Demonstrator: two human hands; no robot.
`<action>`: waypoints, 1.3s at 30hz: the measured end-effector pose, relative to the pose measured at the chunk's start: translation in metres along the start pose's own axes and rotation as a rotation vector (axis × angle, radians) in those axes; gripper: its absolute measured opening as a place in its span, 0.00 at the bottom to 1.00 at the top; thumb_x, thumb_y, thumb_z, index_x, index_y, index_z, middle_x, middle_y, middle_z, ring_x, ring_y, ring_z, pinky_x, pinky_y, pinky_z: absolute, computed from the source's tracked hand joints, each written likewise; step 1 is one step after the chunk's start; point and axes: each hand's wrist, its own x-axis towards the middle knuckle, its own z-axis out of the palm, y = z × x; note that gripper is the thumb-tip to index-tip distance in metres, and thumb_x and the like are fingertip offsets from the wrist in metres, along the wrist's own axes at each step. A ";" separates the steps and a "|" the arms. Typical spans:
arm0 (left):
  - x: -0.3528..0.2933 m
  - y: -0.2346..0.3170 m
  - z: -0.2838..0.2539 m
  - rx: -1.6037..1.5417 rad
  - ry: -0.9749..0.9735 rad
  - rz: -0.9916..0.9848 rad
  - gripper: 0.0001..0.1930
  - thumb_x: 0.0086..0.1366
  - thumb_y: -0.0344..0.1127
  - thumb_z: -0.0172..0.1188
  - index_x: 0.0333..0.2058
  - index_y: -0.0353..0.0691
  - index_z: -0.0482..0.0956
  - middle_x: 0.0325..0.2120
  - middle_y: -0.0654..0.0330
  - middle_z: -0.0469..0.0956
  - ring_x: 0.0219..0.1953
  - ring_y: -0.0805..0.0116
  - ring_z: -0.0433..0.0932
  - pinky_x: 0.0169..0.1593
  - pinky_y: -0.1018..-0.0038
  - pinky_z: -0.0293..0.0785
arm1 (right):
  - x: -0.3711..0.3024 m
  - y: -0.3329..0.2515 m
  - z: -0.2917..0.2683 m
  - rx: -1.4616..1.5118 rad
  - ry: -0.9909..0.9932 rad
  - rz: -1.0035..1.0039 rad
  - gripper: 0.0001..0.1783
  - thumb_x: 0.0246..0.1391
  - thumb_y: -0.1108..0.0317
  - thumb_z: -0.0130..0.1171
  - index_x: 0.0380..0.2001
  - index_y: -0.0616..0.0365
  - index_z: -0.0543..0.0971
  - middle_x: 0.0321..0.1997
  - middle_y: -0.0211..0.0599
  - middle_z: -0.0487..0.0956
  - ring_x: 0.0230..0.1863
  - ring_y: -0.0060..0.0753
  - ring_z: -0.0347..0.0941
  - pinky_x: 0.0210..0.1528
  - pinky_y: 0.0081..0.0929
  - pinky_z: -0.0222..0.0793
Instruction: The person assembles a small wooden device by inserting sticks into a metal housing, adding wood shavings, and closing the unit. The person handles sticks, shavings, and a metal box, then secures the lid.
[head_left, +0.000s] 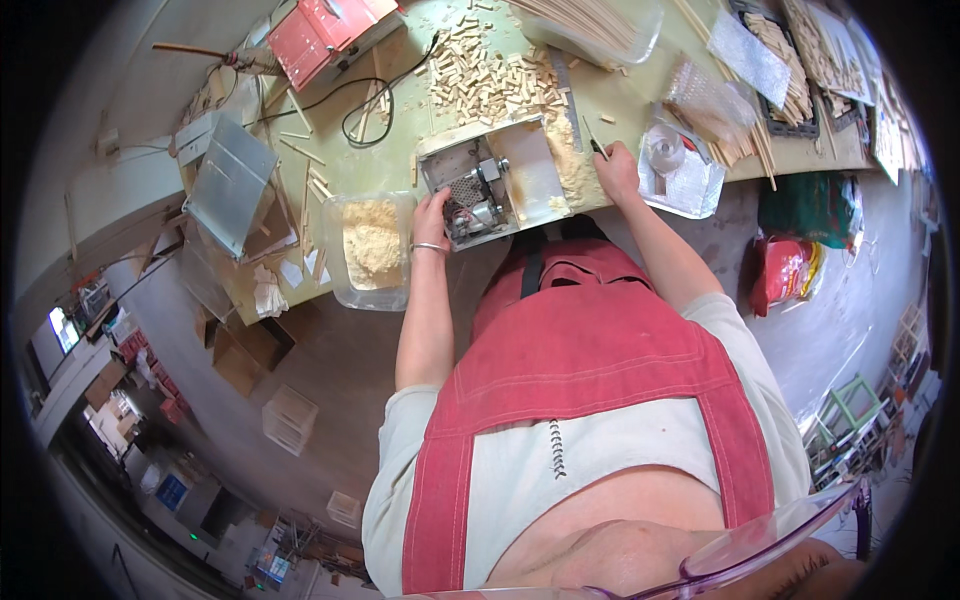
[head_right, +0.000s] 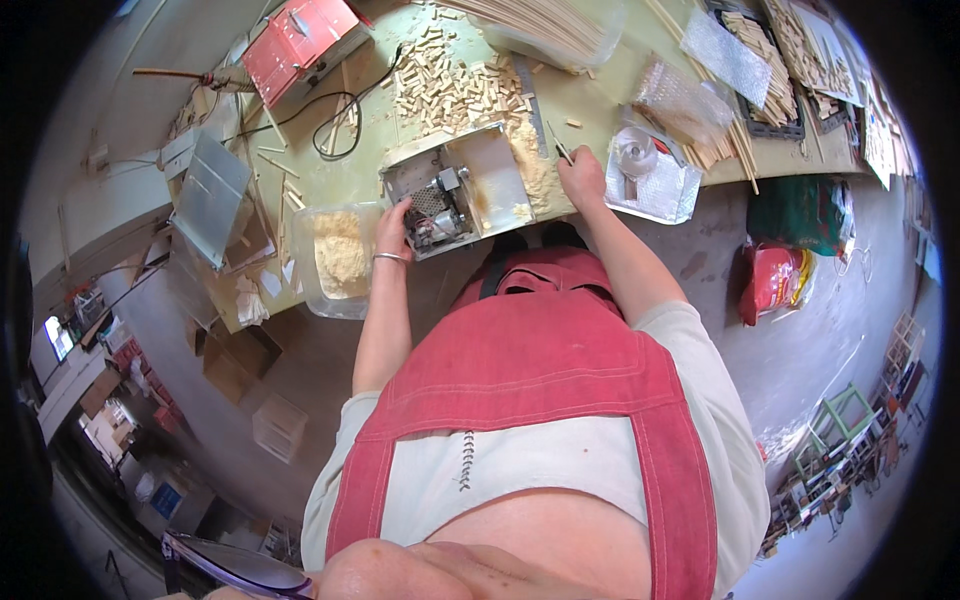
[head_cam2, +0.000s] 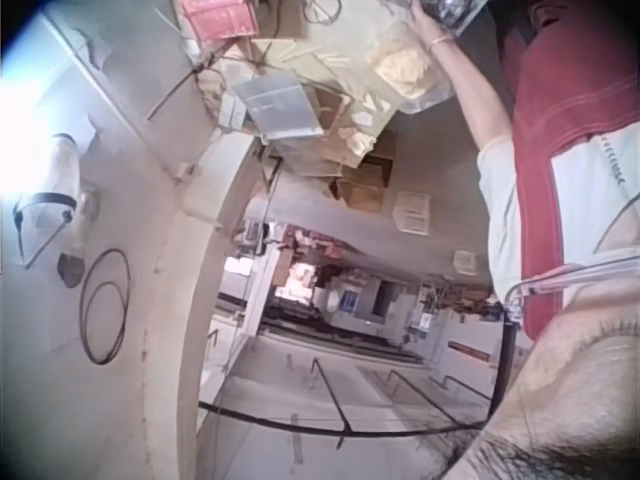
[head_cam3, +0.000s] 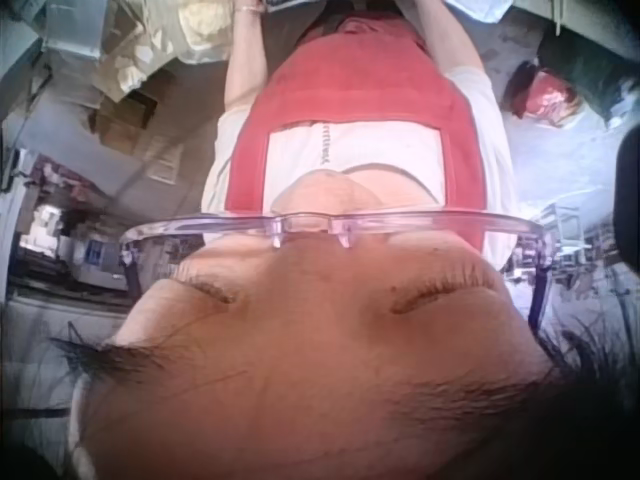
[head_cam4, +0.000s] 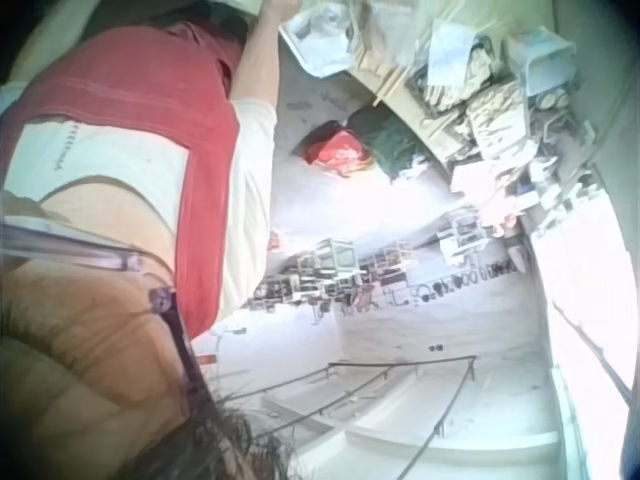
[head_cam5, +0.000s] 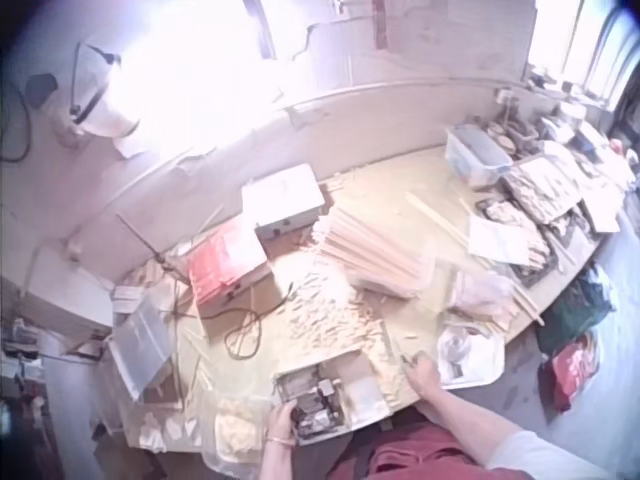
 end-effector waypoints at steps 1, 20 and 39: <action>-0.001 0.001 0.000 -0.029 -0.022 -0.008 0.12 0.63 0.36 0.61 0.39 0.33 0.78 0.32 0.57 0.80 0.31 0.66 0.80 0.33 0.68 0.80 | -0.003 -0.004 -0.002 -0.002 0.007 -0.008 0.20 0.53 0.54 0.57 0.40 0.60 0.76 0.39 0.53 0.81 0.45 0.56 0.78 0.47 0.47 0.71; -0.082 0.016 0.040 0.792 0.278 0.903 0.27 0.56 0.32 0.61 0.55 0.32 0.68 0.55 0.44 0.65 0.59 0.45 0.64 0.64 0.57 0.60 | -0.099 -0.114 -0.050 0.140 -0.039 -0.439 0.18 0.66 0.57 0.49 0.33 0.62 0.76 0.26 0.51 0.74 0.30 0.50 0.72 0.35 0.41 0.66; -0.098 0.008 0.017 0.738 -0.080 0.724 0.14 0.60 0.29 0.54 0.46 0.38 0.76 0.36 0.50 0.79 0.35 0.49 0.79 0.38 0.59 0.75 | -0.175 -0.211 -0.107 0.188 0.023 -1.026 0.07 0.61 0.71 0.58 0.30 0.64 0.78 0.25 0.42 0.76 0.25 0.40 0.73 0.28 0.31 0.67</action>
